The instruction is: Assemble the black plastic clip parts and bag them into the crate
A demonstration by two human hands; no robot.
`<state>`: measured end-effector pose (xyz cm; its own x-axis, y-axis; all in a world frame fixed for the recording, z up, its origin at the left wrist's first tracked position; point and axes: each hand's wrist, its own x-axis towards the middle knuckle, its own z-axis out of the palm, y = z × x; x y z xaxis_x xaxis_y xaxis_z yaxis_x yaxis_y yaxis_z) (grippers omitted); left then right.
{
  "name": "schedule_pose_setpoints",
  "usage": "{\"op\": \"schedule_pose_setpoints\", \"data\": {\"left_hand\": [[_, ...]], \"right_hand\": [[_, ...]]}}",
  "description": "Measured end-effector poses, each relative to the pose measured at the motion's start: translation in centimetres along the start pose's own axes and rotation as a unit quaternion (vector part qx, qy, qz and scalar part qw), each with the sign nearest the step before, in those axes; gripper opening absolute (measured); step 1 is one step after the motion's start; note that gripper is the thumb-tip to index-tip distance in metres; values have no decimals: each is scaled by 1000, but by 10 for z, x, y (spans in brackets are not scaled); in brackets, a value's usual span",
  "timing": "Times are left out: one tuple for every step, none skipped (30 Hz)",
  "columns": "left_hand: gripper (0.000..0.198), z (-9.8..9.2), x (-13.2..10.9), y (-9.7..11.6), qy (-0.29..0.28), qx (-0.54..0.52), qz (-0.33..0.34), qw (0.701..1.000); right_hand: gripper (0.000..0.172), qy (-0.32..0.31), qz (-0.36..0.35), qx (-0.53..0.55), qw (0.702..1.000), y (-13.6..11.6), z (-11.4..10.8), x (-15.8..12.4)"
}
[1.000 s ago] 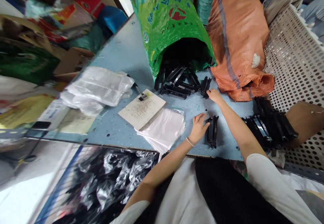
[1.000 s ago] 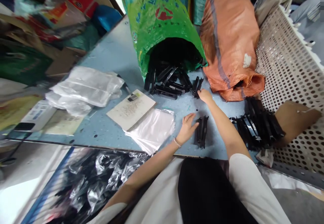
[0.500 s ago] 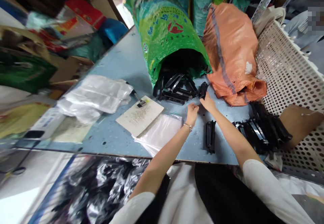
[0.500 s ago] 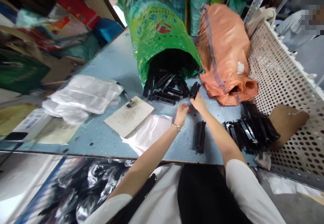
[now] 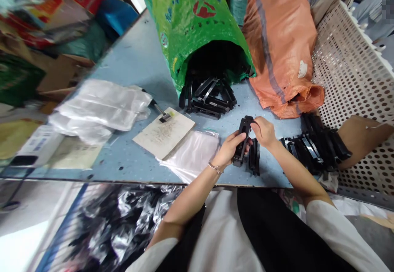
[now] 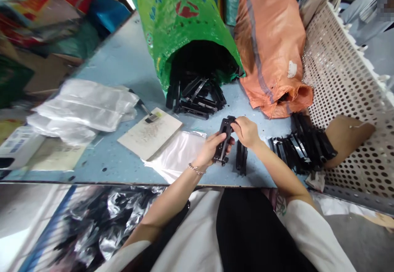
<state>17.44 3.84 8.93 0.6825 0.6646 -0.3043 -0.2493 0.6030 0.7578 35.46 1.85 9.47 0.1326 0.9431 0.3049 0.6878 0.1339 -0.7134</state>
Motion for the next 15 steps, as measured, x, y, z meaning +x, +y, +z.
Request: {"op": "schedule_pose_setpoints", "data": {"left_hand": [[50, 2, -3, 0, 18, 3, 12, 1000], [50, 2, -5, 1, 40, 5, 26, 999], [50, 0, -5, 3, 64, 6, 37, 997], [50, -2, -4, 6, 89, 2, 44, 995], [50, -5, -4, 9, 110, -6, 46, 993], [50, -8, -3, 12, 124, -17, 45, 991], [50, -10, -3, 14, 131, -28, 42, 990], [50, -11, -3, 15, 130, -37, 37, 990], [49, -11, -3, 15, 125, -42, 31, 991], [49, -10, -4, 13, 116, -43, 22, 992], [49, -8, -5, 10, 108, -38, 13, 993], [49, -7, -7, 6, 107, -25, 15, 994], [49, -5, -10, 1, 118, -2, 37, 992], [49, -4, -14, -3, 138, 35, 84, 986], [51, -4, -18, -6, 157, 85, 151, 972]], "right_hand": [[57, -20, 33, 38, 999, -4, 4, 0], [58, -43, 68, 77, 994, -9, 8, -3], [59, -69, 92, 107, 988, -14, 11, -7], [60, -92, 91, 121, 984, -18, 14, -13], [59, -111, 60, 112, 986, -21, 16, -19], [56, -125, 5, 81, 989, -24, 17, -27], [51, -131, -60, 38, 989, -25, 18, -33], [45, -133, -124, -9, 983, -26, 19, -40], [40, -135, -175, -48, 974, -25, 20, -45], [38, -136, -205, -71, 967, -25, 22, -50], [38, -141, -210, -73, 965, -25, 24, -55], [40, -149, -188, -52, 969, -25, 26, -59], [43, -161, -147, -16, 976, -26, 29, -62], [47, -172, -98, 25, 980, -28, 31, -65], [51, -179, -50, 61, 981, -31, 33, -67]]}}
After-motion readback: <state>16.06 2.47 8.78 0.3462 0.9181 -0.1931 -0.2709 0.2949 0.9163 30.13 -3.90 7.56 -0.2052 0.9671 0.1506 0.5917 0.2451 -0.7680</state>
